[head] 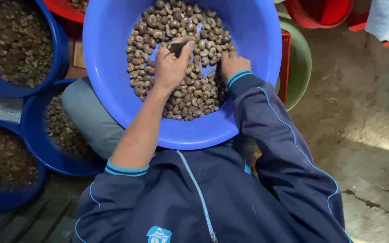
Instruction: Peeling or cracking individual nuts using a small handheld tool over a large bowl.
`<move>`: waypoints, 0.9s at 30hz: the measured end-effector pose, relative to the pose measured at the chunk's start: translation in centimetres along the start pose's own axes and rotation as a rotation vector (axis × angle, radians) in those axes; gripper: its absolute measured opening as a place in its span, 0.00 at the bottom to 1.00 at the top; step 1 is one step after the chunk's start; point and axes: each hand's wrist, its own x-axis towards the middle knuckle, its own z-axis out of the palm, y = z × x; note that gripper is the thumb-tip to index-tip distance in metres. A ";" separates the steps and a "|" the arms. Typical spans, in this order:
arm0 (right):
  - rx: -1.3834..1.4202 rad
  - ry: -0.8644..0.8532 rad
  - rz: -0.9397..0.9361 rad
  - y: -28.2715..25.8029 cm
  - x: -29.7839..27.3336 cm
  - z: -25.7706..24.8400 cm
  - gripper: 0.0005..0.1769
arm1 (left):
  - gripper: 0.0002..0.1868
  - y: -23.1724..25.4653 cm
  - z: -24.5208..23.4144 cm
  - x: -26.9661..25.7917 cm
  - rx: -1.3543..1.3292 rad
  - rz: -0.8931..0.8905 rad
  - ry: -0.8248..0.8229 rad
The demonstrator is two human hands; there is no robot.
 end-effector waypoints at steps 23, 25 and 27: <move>2.033 -0.165 0.051 -3.1 -2.6 -14.7 0.25 | 0.11 -0.3 0.2 0.2 -0.407 0.030 -0.254; 2.051 -0.159 0.029 -3.2 -2.6 -14.7 0.26 | 0.11 -0.1 0.0 0.3 -0.414 0.039 -0.263; 2.068 -0.156 0.005 -3.3 -2.7 -14.7 0.27 | 0.11 0.0 -0.1 0.3 -0.421 0.046 -0.269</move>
